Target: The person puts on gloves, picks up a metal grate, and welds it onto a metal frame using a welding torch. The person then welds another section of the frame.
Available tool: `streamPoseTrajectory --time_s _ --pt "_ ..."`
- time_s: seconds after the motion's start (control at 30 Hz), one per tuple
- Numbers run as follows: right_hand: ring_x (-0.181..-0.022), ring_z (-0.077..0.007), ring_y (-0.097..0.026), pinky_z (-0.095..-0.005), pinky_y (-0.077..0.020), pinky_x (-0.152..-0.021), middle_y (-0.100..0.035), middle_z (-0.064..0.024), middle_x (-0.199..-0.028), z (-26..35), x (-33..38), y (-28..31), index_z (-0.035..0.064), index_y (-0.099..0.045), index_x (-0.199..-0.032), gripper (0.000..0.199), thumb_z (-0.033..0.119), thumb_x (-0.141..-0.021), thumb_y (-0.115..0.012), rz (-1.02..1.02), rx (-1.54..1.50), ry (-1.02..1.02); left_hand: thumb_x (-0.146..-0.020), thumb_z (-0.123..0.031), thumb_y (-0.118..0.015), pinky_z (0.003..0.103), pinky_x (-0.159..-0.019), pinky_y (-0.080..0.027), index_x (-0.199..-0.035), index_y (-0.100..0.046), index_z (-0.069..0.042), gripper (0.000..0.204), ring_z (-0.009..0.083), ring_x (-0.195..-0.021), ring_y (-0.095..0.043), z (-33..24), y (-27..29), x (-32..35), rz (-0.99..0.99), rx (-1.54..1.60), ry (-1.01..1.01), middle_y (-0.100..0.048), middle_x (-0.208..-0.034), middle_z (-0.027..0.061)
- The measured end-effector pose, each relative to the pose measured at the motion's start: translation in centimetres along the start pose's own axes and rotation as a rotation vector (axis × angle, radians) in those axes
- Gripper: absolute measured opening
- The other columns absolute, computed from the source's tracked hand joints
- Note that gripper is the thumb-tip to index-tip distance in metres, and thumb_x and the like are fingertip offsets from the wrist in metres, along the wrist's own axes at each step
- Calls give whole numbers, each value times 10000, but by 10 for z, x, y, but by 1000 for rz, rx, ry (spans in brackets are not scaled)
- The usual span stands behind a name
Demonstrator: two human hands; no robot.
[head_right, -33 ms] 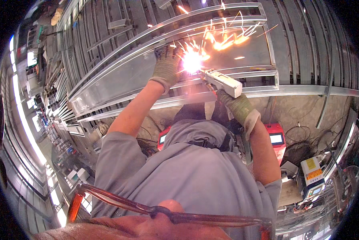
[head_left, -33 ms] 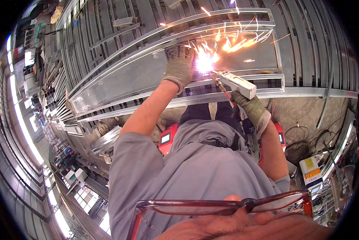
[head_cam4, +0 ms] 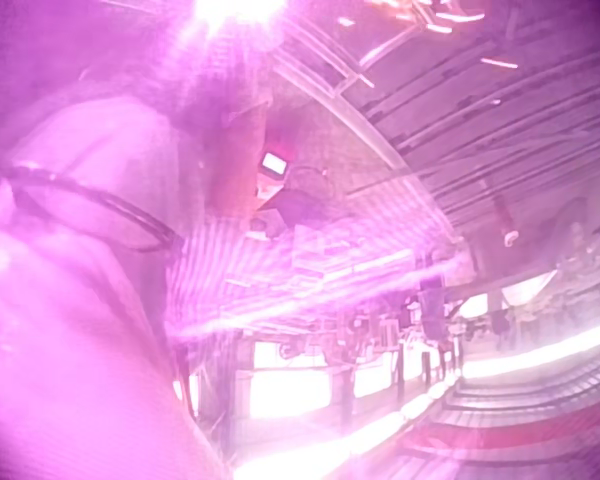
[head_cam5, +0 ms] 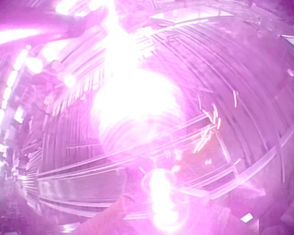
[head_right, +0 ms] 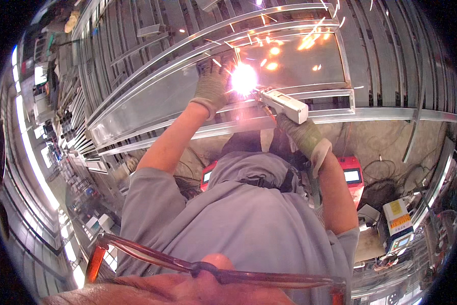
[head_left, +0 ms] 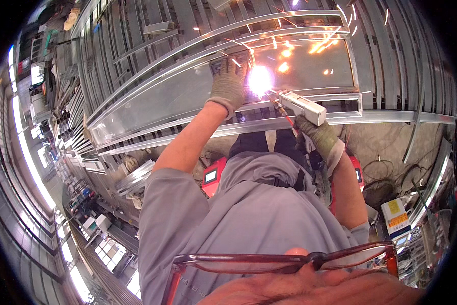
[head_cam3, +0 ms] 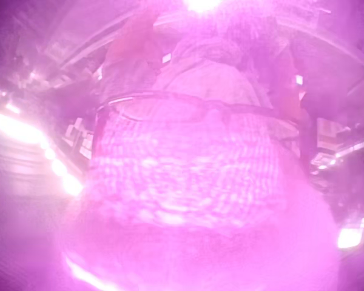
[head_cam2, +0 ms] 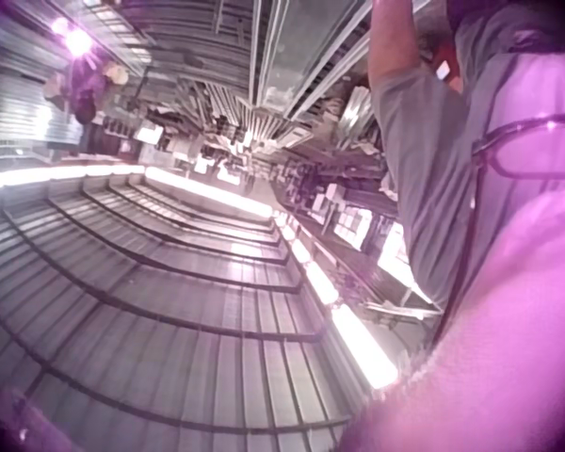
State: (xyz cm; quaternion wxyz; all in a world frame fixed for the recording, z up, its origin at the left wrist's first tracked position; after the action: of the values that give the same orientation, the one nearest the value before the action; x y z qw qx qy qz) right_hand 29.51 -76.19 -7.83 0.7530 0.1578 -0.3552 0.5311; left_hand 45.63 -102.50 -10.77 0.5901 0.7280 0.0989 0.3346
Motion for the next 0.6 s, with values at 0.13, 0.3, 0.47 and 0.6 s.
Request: streamPoseTrajectory --time_s 0.13,0.3,0.47,0.6 --pt "-873 -175 -677 -354 -542 -778 -746 -61 -998 -2 1 9 65 -707 -1326 468 468 -1089 -730 70 75 -153 -944 -510 -767 583 -1360 -258 -1713 -392 -62 966 553 -1638 -280 -2 5 2 30 -48 -16 -256 -1777 359" --pt "-1000 -175 -674 -347 -542 -898 -778 -63 -1115 -2 0 13 65 -720 -1391 532 504 -1090 -718 88 84 -218 -1002 -356 -667 608 -1336 -286 -1719 -391 -81 815 528 -1644 -295 -2 4 2 46 1 -2 -274 -1783 331" --pt "-644 -192 -676 -346 -528 -590 -692 -45 -782 19 5 11 67 -724 -1117 414 474 -1059 -772 71 0 -176 -1036 -302 -609 613 -1319 -311 -1706 -418 -82 731 517 -1640 -314 -3 4 1 63 -79 -4 -295 -1779 321" --pt "-586 -203 -691 -350 -532 -535 -675 -46 -720 40 8 12 71 -723 -1076 448 514 -1043 -777 80 39 -137 -1037 -320 -612 609 -1311 -325 -1708 -415 -82 739 511 -1638 -321 -5 10 0 22 -49 -4 -295 -1781 318"
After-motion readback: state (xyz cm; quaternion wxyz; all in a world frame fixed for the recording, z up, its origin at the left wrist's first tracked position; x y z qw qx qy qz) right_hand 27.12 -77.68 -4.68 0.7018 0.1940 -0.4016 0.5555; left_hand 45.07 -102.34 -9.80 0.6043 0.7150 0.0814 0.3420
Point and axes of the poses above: each hand's wrist, its own x-axis away from the middle knuckle, its own y-axis out of the back of the hand, z = x × y, the point moved 7 cm from there along -x, towards the middle knuckle
